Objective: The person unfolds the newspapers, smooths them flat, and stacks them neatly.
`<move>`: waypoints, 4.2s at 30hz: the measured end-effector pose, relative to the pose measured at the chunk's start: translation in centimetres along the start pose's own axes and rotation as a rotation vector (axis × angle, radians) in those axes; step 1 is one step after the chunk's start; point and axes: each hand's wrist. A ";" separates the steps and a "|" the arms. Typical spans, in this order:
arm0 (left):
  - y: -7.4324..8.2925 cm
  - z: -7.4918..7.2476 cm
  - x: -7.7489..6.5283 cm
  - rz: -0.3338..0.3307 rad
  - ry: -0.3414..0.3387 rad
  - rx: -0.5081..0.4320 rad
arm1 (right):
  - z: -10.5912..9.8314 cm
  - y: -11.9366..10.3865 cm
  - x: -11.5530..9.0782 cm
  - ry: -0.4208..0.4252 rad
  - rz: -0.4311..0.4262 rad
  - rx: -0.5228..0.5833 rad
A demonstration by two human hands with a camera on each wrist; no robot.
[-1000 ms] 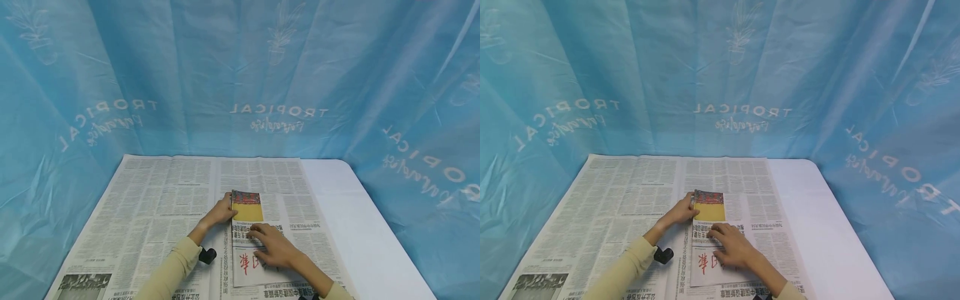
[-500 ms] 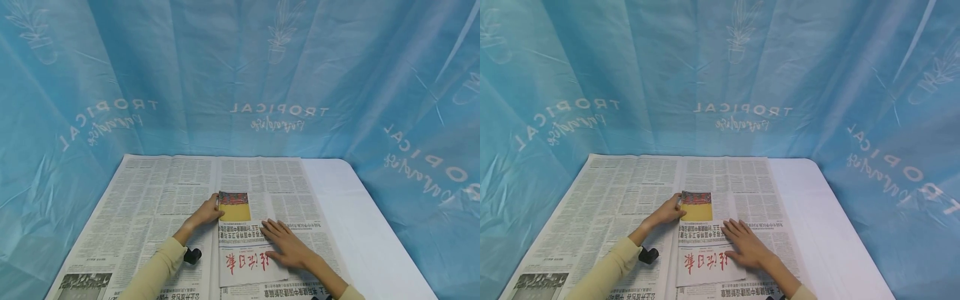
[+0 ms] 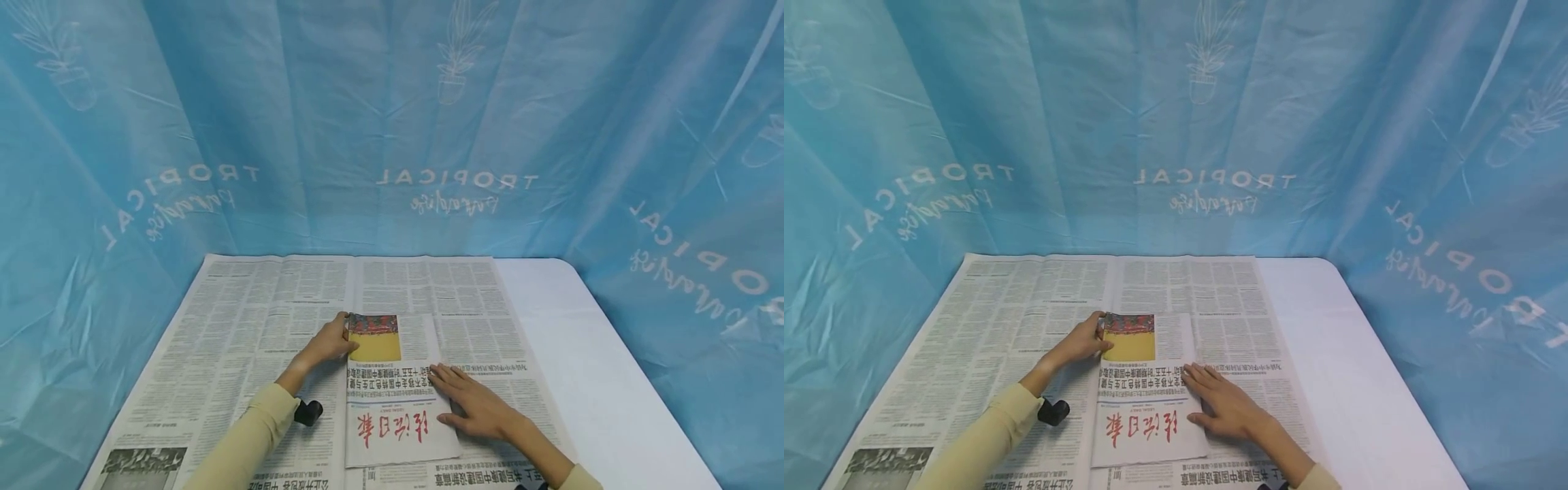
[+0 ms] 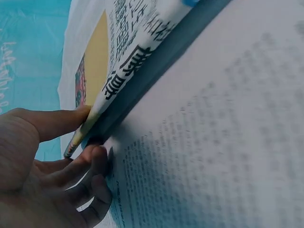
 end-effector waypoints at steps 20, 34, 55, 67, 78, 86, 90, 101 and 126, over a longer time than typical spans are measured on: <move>0.1 0.8 2.2 0.062 0.141 -0.031 | 0.3 -0.3 0.0 -0.011 0.052 0.044; 0.9 1.5 2.9 -0.038 0.247 0.164 | 0.0 -0.4 0.1 0.015 0.050 0.045; -0.4 0.2 2.8 0.000 0.180 -0.118 | -0.2 0.4 0.2 0.304 0.129 0.318; 0.1 -0.6 2.7 -0.027 0.088 -0.231 | 0.2 0.5 0.6 0.029 0.014 0.079; -1.5 -2.3 1.7 -0.027 -0.207 -0.297 | 0.3 0.6 0.5 0.024 0.023 0.076; -3.8 -3.8 0.2 -0.014 -0.375 -0.261 | 0.1 0.5 0.4 0.028 0.050 0.081; -4.4 -4.5 -0.5 0.008 -0.416 -0.227 | 0.0 0.4 0.6 0.021 0.039 0.063; -6.5 -6.8 -2.3 -0.020 -0.467 -0.114 | 0.5 0.7 0.0 0.094 -0.013 -0.076; -9.1 -7.7 -1.6 0.032 0.121 -0.066 | -0.4 1.5 -3.8 0.068 0.154 0.024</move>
Point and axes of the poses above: each hand's wrist, its own x-axis towards the middle knuckle, its own z-axis out of the palm, y = z × x, and after that the axes turned 11 degrees about -z, right-handed
